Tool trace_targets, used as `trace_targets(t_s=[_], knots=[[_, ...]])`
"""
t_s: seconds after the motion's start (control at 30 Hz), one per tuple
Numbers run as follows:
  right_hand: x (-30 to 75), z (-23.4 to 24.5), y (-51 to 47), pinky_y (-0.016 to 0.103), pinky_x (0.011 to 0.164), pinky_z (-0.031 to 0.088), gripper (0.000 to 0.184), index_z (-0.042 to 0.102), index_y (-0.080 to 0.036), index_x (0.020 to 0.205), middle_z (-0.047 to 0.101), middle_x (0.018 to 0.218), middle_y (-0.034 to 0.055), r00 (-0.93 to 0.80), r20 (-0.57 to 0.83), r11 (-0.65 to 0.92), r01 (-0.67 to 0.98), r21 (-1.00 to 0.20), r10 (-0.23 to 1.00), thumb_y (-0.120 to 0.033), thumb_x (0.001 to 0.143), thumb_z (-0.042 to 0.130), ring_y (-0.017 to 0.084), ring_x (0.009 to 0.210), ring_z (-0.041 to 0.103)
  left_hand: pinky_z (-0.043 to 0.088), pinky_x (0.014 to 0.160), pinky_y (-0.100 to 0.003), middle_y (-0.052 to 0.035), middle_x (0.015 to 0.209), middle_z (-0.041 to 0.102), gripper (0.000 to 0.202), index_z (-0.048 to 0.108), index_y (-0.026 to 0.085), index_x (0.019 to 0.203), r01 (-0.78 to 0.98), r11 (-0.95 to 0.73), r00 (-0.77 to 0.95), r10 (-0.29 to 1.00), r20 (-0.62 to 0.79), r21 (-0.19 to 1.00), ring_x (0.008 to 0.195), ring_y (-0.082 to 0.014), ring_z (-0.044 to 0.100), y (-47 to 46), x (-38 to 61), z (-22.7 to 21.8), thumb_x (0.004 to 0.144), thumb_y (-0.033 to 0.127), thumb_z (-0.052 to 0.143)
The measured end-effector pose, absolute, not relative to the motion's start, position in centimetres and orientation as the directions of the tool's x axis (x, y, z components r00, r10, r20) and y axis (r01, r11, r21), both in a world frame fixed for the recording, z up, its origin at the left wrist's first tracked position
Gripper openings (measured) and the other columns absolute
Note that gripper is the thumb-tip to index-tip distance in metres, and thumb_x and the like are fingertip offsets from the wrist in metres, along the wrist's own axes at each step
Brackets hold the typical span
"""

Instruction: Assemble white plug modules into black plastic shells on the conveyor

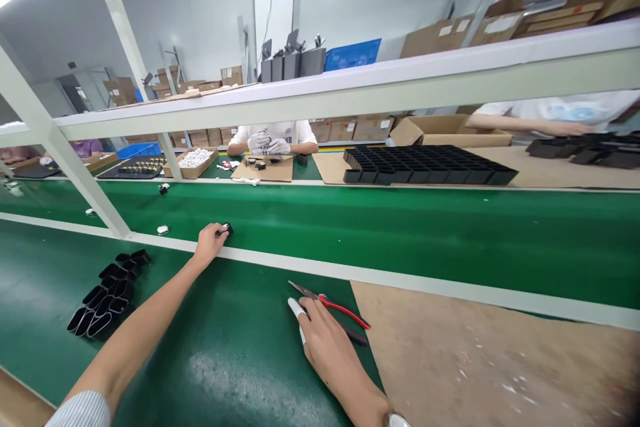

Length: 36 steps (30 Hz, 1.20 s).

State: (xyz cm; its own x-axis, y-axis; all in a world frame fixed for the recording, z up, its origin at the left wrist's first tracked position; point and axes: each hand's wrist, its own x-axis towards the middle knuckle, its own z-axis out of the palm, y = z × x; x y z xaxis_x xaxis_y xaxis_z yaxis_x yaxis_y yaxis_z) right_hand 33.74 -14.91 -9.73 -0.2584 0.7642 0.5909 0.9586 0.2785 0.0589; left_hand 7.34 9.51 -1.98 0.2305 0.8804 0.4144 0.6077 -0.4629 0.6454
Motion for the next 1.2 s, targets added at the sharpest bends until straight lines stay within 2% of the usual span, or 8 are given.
trace_targets(t_s=[0.2, 0.3, 0.47, 0.63, 0.77, 1.03, 1.1, 1.2], knots=[[33.8, -9.0, -15.0, 0.044, 0.089, 0.062, 0.054, 0.063, -0.016, 0.128, 0.066, 0.112, 0.0129, -0.226, 0.596, 0.234, 0.97, 0.066, 0.77, 0.005, 0.081, 0.048, 0.03, 0.102, 0.067, 0.056, 0.107, -0.039, -0.0079, 0.133, 0.073, 0.032, 0.072, 0.023, 0.128, 0.73, -0.421, 0.226, 0.892, 0.391, 0.538, 0.124, -0.0243, 0.068, 11.2, 5.4, -3.4, 0.097, 0.029, 0.064], [33.4, -8.9, -15.2, 0.046, 0.088, 0.063, 0.054, 0.065, -0.012, 0.126, 0.067, 0.112, 0.0155, -0.187, 0.571, 0.186, 0.981, 0.061, 0.8, 0.005, 0.077, 0.051, 0.033, 0.101, 0.067, 0.037, 0.124, -0.056, -0.0167, 0.153, 0.058, 0.045, 0.063, 0.017, 0.142, 0.831, -0.268, 0.066, 0.918, 0.391, 0.487, 0.148, -0.0345, 0.047, 12.3, 2.6, -2.7, 0.098, 0.024, 0.058], [33.1, -8.9, -15.2, 0.045, 0.093, 0.062, 0.061, 0.059, -0.006, 0.135, 0.068, 0.112, 0.0158, -0.171, 0.54, 0.194, 0.981, 0.015, 0.824, 0.01, 0.077, 0.048, 0.032, 0.103, 0.067, 0.025, 0.114, -0.082, -0.0296, 0.153, 0.052, 0.058, 0.057, 0.01, 0.144, 0.895, 0.018, -0.178, 0.931, 0.319, 0.446, 0.151, -0.0541, 0.031, 14.0, -1.3, -2.0, 0.088, 0.024, 0.064], [33.3, -8.2, -15.4, 0.046, 0.1, 0.06, 0.063, 0.057, -0.01, 0.139, 0.068, 0.114, 0.014, -0.163, 0.516, 0.233, 0.97, -0.072, 0.841, 0.011, 0.081, 0.043, 0.03, 0.108, 0.066, 0.042, 0.114, -0.062, -0.0204, 0.123, 0.074, 0.049, 0.063, 0.011, 0.134, 0.895, -0.111, -0.034, 0.949, 0.315, 0.431, 0.131, -0.0409, 0.057, 14.2, -1.1, -1.7, 0.086, 0.015, 0.055], [33.3, -7.7, -15.5, 0.047, 0.099, 0.06, 0.059, 0.057, -0.011, 0.138, 0.068, 0.109, 0.0131, -0.162, 0.497, 0.248, 0.963, -0.111, 0.852, 0.009, 0.085, 0.042, 0.029, 0.105, 0.066, 0.045, 0.114, -0.059, -0.0177, 0.117, 0.076, 0.048, 0.064, 0.011, 0.134, 0.832, -0.351, 0.182, 0.905, 0.385, 0.429, 0.119, -0.0363, 0.064, 11.3, 2.4, -1.8, 0.088, 0.013, 0.05], [33.5, -8.6, -15.2, 0.049, 0.097, 0.061, 0.059, 0.058, -0.009, 0.135, 0.067, 0.11, 0.015, -0.24, 0.592, 0.315, 0.949, -0.024, 0.769, 0.006, 0.081, 0.042, 0.032, 0.103, 0.065, 0.058, 0.106, -0.038, -0.0054, 0.135, 0.073, 0.037, 0.064, 0.029, 0.14, 0.453, -0.837, 0.761, 0.542, 0.357, 0.306, 0.121, -0.0227, 0.067, -4.6, 7.9, -4.3, 0.103, 0.033, 0.062], [33.7, -8.8, -15.0, 0.05, 0.095, 0.061, 0.054, 0.061, -0.011, 0.13, 0.066, 0.113, 0.0158, -0.274, 0.63, 0.356, 0.935, -0.003, 0.727, 0.005, 0.082, 0.042, 0.032, 0.103, 0.065, 0.056, 0.11, -0.039, -0.0076, 0.143, 0.068, 0.048, 0.059, 0.027, 0.146, 0.467, -0.859, 0.793, 0.511, 0.333, 0.208, 0.129, -0.0244, 0.063, -5.2, 7.1, -3.4, 0.101, 0.044, 0.067], [33.4, -8.7, -14.9, 0.048, 0.089, 0.062, 0.04, 0.062, -0.014, 0.126, 0.066, 0.115, 0.0159, -0.305, 0.663, 0.425, 0.905, -0.023, 0.684, -0.003, 0.091, 0.046, 0.032, 0.103, 0.065, 0.05, 0.116, -0.038, -0.0069, 0.144, 0.068, 0.047, 0.063, 0.026, 0.141, 0.722, -0.692, 0.657, 0.696, 0.289, 0.026, 0.134, -0.0247, 0.061, -2.7, 3.0, -0.6, 0.098, 0.044, 0.071]])
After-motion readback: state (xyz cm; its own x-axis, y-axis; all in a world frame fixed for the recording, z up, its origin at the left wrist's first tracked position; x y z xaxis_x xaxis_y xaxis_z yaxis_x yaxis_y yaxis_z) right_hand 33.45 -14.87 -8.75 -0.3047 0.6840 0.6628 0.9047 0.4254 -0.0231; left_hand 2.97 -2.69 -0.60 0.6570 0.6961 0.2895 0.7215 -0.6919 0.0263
